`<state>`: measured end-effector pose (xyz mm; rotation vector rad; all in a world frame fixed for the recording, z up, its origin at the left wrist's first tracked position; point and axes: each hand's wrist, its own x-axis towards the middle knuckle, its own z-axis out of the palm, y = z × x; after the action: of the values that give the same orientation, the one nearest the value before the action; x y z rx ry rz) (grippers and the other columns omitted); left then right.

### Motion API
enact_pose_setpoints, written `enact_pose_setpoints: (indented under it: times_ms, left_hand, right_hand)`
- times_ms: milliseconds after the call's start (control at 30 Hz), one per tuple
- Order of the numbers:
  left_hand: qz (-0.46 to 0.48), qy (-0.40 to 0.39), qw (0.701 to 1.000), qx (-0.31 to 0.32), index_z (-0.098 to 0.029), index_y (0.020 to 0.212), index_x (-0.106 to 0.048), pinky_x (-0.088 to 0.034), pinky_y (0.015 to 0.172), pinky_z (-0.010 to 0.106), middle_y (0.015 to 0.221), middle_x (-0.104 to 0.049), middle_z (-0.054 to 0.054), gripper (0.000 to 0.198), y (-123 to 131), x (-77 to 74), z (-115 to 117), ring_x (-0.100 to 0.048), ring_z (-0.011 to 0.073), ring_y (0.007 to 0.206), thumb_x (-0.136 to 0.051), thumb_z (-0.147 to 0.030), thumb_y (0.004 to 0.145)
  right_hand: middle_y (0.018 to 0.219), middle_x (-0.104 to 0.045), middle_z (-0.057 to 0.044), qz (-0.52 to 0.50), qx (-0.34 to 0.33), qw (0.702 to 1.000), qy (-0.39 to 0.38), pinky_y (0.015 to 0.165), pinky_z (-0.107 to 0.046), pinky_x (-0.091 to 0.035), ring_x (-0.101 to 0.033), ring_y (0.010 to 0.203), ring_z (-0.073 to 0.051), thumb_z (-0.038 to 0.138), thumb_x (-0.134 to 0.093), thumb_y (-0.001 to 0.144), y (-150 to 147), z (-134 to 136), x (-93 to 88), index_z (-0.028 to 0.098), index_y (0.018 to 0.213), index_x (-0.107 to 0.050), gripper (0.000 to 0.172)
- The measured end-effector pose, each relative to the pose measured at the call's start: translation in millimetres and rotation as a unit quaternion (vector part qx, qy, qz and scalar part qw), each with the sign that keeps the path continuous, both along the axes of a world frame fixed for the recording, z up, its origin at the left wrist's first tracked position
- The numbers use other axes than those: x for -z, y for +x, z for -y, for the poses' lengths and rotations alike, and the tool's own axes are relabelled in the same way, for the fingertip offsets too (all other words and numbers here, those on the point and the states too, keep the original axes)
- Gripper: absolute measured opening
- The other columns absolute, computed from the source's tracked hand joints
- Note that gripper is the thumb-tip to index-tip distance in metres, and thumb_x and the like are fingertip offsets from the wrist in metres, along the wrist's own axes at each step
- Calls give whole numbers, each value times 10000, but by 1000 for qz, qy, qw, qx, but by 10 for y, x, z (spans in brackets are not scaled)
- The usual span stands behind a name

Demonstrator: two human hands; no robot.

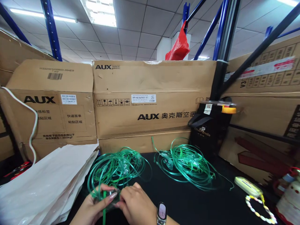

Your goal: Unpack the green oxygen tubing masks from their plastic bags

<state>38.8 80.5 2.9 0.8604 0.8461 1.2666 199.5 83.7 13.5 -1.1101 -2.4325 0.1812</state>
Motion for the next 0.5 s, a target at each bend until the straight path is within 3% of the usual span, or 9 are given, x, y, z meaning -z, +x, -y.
enact_pose_setpoints:
  times_ms: [233, 333, 500]
  left_hand:
    - [-66, 71, 991, -93, -164, 612, -668, -452, 748, 296, 707, -694, 34, 277, -2, 166, -71, -610, 207, 769, -818, -337, 456]
    - [-50, 53, 991, -112, -161, 618, -654, -462, 722, 290, 721, -698, 37, 309, -6, 177, -77, -614, 208, 763, -822, -350, 441]
    - [10, -26, 989, -144, -167, 658, -634, -497, 640, 255, 725, -698, -1, 347, -72, 90, -122, -631, 165, 689, -835, -325, 424]
  right_hand:
    - [523, -435, 53, -127, -32, 984, -125, 490, -180, -297, -390, 484, -81, 207, -459, 791, -43, -27, 116, 195, 616, -431, 177]
    - [519, -400, 55, -158, -53, 972, -164, 457, -181, -276, -364, 469, -79, 242, -454, 762, -68, -40, 200, 201, 591, -404, 183]
    - [503, -428, 52, -140, -112, 963, -199, 535, -210, -326, -399, 491, -100, 379, -494, 764, -132, 3, 413, 219, 523, -430, 296]
